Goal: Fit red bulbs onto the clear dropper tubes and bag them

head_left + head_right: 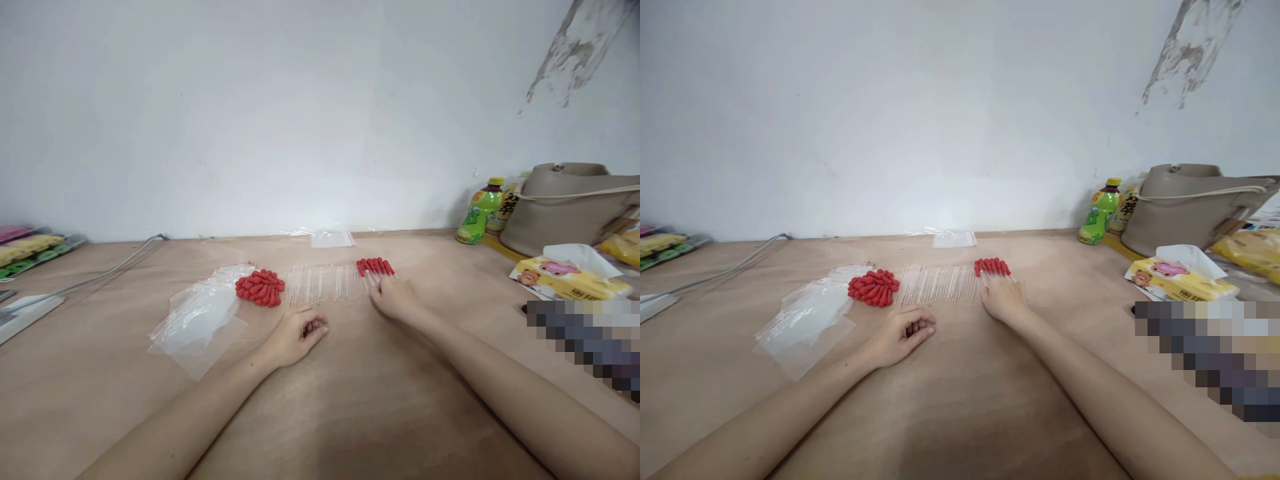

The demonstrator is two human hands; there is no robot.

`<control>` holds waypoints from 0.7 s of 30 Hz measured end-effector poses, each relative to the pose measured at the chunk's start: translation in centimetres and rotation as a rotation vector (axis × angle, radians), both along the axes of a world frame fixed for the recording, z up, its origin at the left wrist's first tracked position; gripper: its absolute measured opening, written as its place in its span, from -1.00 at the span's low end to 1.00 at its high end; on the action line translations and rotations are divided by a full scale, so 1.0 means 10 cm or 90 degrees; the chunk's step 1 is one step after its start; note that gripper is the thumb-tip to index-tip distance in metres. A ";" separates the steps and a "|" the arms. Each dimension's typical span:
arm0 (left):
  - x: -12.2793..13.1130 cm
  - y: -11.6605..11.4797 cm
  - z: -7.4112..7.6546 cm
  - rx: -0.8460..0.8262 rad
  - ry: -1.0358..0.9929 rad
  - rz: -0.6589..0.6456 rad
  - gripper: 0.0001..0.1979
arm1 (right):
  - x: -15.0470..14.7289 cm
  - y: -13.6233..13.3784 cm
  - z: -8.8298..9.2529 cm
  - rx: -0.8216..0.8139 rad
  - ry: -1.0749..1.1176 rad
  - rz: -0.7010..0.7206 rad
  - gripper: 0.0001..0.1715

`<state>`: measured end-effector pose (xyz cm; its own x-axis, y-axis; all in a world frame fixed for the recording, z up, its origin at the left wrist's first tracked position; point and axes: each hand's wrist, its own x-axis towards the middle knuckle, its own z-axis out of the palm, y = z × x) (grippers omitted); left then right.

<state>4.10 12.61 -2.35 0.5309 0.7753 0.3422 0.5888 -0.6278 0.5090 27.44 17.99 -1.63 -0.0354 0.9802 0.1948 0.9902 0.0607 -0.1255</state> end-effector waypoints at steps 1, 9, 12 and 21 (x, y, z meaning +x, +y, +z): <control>0.00 0.00 -0.01 0.007 0.002 0.003 -0.87 | 0.00 -0.02 0.01 0.024 0.015 0.009 -0.69; -0.22 0.19 0.09 0.280 0.078 0.312 -0.81 | -0.20 -0.20 -0.23 0.267 0.183 0.314 -0.82; -0.42 0.35 0.27 0.278 0.104 0.403 -0.81 | -0.23 -0.22 -0.30 0.321 0.183 0.371 -0.75; -1.08 0.95 0.58 0.000 0.246 0.396 -0.69 | -0.22 -0.24 -0.27 0.295 0.155 0.412 -0.78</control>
